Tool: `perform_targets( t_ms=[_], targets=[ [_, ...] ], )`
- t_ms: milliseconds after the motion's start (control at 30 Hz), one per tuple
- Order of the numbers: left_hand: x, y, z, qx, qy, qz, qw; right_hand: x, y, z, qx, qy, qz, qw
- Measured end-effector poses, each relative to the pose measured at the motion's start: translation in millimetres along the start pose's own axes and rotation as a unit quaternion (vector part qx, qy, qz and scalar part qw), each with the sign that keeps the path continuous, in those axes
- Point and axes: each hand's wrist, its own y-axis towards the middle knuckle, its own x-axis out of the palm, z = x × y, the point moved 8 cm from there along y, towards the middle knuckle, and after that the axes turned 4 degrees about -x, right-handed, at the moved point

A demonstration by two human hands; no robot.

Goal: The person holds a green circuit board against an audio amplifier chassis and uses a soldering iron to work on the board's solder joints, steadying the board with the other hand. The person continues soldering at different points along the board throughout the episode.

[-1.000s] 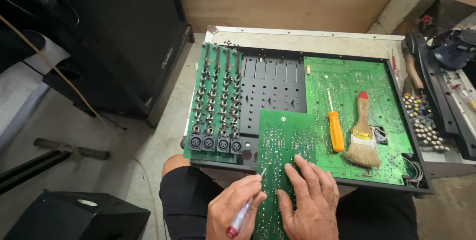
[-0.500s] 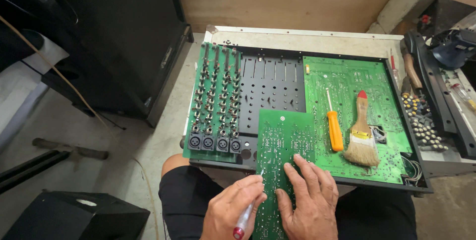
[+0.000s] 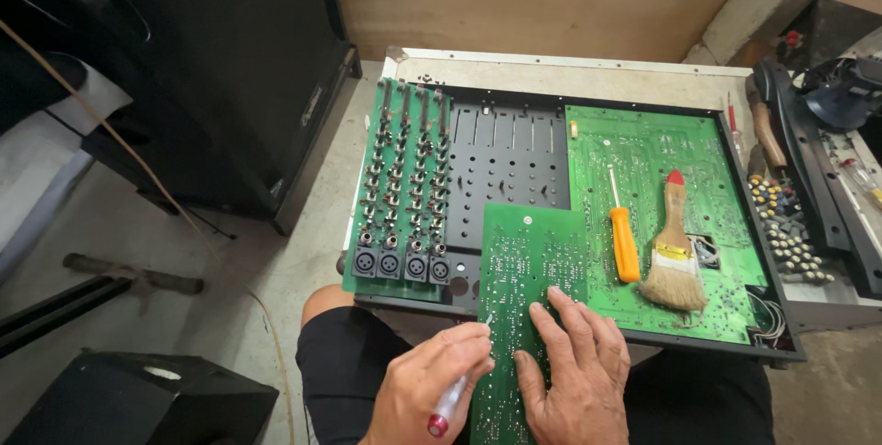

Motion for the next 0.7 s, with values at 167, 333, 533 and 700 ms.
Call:
perform_targets(
  t_ms=[167, 333, 533, 700],
  targets=[
    [-3, 3, 1, -0.001, -0.042, 0.013, 0.999, -2, 1, 0, -0.010, 0.003, 0.005, 1.000],
    [1, -2, -1, 0.006, -0.011, 0.011, 1.000, -2, 1, -1, -0.009, 0.003, 0.004, 1.000],
    [8, -15, -1, 0.041, 0.041, 0.080, 0.995, -1, 1, -1, -0.002, 0.002, 0.005, 1.000],
    [8, -21, -15, -0.051, -0.086, 0.170, 0.980, -3, 3, -2, -0.012, 0.002, 0.009, 1.000]
  ],
)
